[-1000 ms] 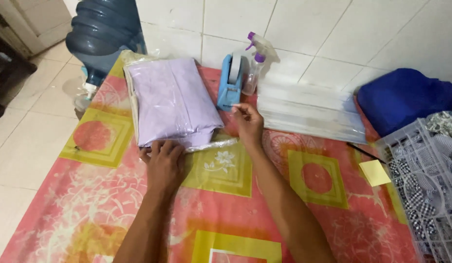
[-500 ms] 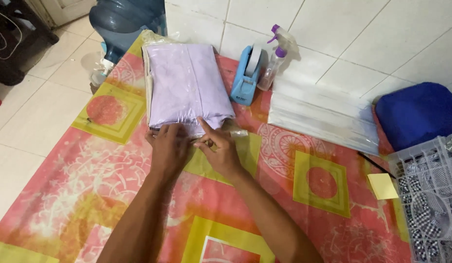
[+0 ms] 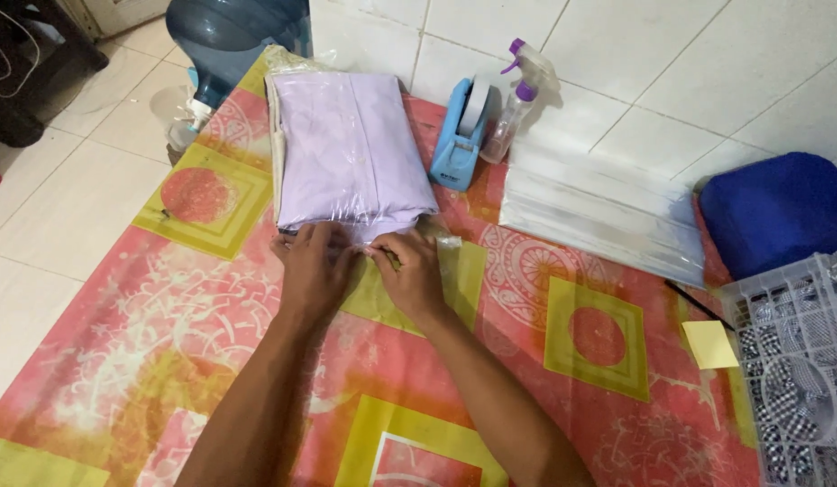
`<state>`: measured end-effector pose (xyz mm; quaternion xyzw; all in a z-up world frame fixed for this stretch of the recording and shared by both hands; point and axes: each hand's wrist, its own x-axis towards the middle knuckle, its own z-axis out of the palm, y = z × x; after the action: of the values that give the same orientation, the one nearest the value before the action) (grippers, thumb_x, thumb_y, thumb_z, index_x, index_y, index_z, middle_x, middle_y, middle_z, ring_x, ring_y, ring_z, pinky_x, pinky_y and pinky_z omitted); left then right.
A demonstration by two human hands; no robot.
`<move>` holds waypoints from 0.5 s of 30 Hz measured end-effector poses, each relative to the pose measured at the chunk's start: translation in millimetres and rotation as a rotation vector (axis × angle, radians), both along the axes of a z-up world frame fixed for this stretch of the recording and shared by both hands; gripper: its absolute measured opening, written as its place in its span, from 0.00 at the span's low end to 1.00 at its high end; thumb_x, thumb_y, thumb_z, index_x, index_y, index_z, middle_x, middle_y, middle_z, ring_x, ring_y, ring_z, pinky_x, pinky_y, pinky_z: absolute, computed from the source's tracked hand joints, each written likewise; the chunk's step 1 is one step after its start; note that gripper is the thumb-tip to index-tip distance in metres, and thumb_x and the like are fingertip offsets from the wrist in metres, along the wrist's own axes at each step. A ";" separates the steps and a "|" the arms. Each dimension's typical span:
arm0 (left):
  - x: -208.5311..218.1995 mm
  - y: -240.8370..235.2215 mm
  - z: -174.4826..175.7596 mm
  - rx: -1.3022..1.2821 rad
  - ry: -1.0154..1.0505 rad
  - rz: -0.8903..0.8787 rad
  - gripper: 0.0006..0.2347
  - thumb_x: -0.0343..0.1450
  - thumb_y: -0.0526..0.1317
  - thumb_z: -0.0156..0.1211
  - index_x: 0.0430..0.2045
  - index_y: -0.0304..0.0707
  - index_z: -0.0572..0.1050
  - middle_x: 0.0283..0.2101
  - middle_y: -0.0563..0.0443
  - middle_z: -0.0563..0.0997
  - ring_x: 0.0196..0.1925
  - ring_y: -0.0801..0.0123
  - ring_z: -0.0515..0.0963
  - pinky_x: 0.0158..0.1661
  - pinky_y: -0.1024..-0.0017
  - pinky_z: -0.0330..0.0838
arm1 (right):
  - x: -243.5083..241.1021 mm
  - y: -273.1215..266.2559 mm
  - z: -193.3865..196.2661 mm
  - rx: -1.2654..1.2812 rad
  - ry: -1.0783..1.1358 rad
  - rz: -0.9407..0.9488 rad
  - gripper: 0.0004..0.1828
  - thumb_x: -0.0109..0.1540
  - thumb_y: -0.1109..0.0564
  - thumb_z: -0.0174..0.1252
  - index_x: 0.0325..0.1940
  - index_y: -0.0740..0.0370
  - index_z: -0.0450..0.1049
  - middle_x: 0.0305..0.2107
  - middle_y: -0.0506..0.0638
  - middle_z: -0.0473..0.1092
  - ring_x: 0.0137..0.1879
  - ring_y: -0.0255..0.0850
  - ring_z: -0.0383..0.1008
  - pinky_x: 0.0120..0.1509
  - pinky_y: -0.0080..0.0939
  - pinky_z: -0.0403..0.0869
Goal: Packaging a folded shirt into a plastic bag and writing a note on a sticky pad.
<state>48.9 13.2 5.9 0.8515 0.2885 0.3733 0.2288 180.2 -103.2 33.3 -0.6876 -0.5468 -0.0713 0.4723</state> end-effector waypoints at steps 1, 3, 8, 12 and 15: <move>0.2 0.4 -1.1 0.000 -0.001 0.001 0.09 0.67 0.42 0.70 0.36 0.50 0.75 0.33 0.59 0.81 0.45 0.64 0.79 0.54 0.48 0.56 | -0.9 0.1 1.5 0.000 -0.001 0.001 0.03 0.62 0.55 0.68 0.38 0.49 0.80 0.29 0.41 0.78 0.38 0.43 0.76 0.48 0.43 0.66; 0.8 1.3 -2.9 0.013 -0.004 -0.001 0.09 0.68 0.43 0.70 0.36 0.49 0.76 0.33 0.58 0.82 0.45 0.64 0.79 0.55 0.48 0.56 | -2.4 0.6 5.1 -0.013 -0.064 -0.006 0.02 0.63 0.56 0.66 0.38 0.50 0.78 0.27 0.43 0.77 0.38 0.45 0.76 0.47 0.44 0.66; -2.4 -3.9 7.4 0.001 0.008 -0.003 0.10 0.68 0.44 0.70 0.37 0.49 0.75 0.32 0.58 0.82 0.45 0.64 0.79 0.54 0.49 0.56 | -2.1 1.9 5.9 -0.058 -0.136 -0.025 0.02 0.65 0.55 0.64 0.38 0.50 0.76 0.28 0.46 0.77 0.39 0.48 0.77 0.47 0.47 0.67; -2.2 -3.9 7.3 0.004 0.034 -0.001 0.10 0.68 0.43 0.70 0.38 0.48 0.75 0.31 0.58 0.83 0.46 0.64 0.79 0.54 0.50 0.56 | 0.8 4.7 -2.5 -0.085 -0.199 -0.052 0.03 0.64 0.54 0.65 0.39 0.50 0.76 0.27 0.46 0.77 0.39 0.48 0.77 0.48 0.48 0.68; -2.4 -4.6 7.5 0.007 0.020 -0.008 0.09 0.68 0.44 0.69 0.37 0.50 0.75 0.31 0.59 0.83 0.46 0.65 0.79 0.54 0.51 0.56 | 5.0 8.2 -4.6 -0.071 -0.253 -0.082 0.07 0.61 0.53 0.68 0.38 0.49 0.74 0.21 0.44 0.73 0.36 0.46 0.76 0.46 0.45 0.68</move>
<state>46.5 8.6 13.4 0.8571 0.2863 0.3647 0.2244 185.2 -95.0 28.7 -0.7112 -0.5756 -0.1575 0.3715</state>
